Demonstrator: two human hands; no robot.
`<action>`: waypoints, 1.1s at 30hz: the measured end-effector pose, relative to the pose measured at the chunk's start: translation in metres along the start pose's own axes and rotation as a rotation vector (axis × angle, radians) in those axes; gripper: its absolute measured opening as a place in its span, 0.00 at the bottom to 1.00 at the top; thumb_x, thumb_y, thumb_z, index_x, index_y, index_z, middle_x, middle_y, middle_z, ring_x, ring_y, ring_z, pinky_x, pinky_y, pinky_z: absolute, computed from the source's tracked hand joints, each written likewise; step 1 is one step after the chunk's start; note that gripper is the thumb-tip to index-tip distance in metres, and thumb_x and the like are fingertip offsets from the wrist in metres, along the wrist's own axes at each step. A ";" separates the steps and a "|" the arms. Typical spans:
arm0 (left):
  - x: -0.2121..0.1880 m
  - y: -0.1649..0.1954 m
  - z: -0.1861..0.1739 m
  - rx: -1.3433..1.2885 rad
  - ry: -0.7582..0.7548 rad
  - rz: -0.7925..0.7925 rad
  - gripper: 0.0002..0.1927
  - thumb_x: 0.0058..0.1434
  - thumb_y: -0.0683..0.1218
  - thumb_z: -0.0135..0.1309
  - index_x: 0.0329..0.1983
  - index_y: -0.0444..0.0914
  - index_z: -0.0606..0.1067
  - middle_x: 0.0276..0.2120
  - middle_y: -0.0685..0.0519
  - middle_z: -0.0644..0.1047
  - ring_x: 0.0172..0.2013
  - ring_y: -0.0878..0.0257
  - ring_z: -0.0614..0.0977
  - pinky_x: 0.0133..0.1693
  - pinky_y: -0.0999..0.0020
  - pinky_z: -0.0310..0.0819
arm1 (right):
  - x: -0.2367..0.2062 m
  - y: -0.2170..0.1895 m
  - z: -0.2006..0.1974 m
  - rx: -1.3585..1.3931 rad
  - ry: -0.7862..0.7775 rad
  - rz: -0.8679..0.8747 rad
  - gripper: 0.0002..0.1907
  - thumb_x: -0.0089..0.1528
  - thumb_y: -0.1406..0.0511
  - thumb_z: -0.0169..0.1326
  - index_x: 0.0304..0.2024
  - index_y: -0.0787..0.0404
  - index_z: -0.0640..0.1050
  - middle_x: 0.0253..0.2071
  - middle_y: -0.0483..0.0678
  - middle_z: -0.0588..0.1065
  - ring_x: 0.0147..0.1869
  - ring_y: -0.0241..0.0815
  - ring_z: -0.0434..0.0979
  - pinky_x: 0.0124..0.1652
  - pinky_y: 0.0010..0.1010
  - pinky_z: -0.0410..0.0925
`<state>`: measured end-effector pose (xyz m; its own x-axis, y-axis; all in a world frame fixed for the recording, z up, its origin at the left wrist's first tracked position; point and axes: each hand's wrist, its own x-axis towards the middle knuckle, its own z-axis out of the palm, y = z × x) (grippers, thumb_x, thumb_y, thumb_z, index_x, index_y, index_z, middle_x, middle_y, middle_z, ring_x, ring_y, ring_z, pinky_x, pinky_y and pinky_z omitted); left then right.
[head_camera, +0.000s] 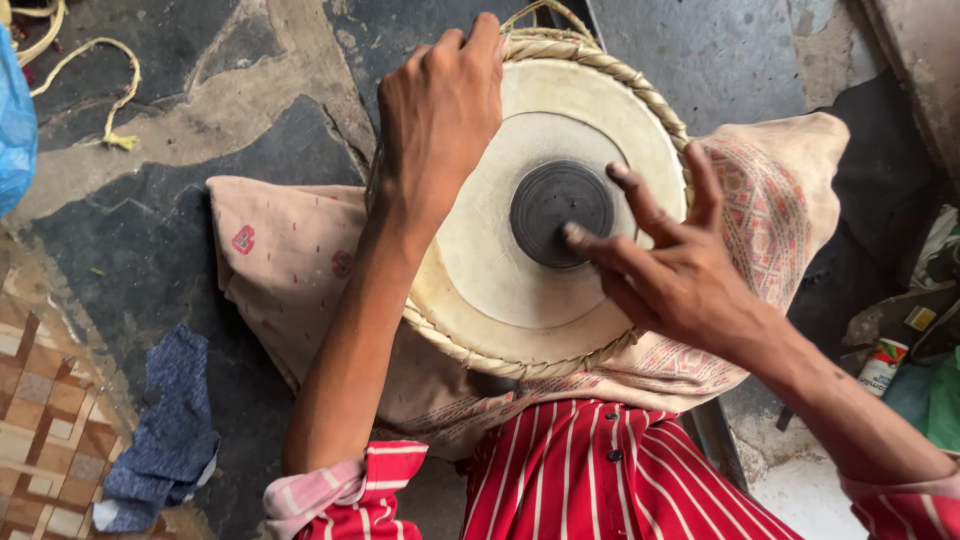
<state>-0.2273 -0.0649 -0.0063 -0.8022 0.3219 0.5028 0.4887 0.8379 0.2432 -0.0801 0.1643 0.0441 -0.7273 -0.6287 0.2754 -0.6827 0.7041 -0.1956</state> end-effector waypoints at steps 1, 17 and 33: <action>0.000 0.000 0.001 0.016 0.016 -0.002 0.08 0.70 0.48 0.54 0.41 0.39 0.73 0.28 0.48 0.81 0.30 0.49 0.86 0.23 0.58 0.77 | 0.000 0.000 0.000 -0.015 0.004 -0.015 0.21 0.62 0.67 0.62 0.59 0.51 0.81 0.34 0.48 0.82 0.77 0.50 0.67 0.75 0.61 0.34; 0.002 -0.001 0.009 0.002 0.014 -0.020 0.09 0.72 0.49 0.51 0.40 0.39 0.74 0.27 0.46 0.81 0.29 0.49 0.86 0.24 0.58 0.78 | 0.002 -0.002 0.000 0.056 0.010 0.014 0.18 0.61 0.69 0.60 0.54 0.54 0.81 0.27 0.49 0.78 0.74 0.54 0.70 0.75 0.65 0.37; 0.000 0.000 0.008 0.035 0.029 -0.003 0.09 0.73 0.49 0.52 0.41 0.39 0.73 0.28 0.47 0.81 0.30 0.50 0.86 0.24 0.58 0.78 | 0.001 0.011 -0.002 0.134 -0.036 0.011 0.22 0.60 0.64 0.63 0.58 0.55 0.80 0.40 0.48 0.82 0.76 0.56 0.65 0.72 0.59 0.37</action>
<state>-0.2299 -0.0609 -0.0129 -0.7934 0.3068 0.5258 0.4732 0.8542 0.2156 -0.0882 0.1715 0.0443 -0.7350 -0.6344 0.2392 -0.6764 0.6618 -0.3234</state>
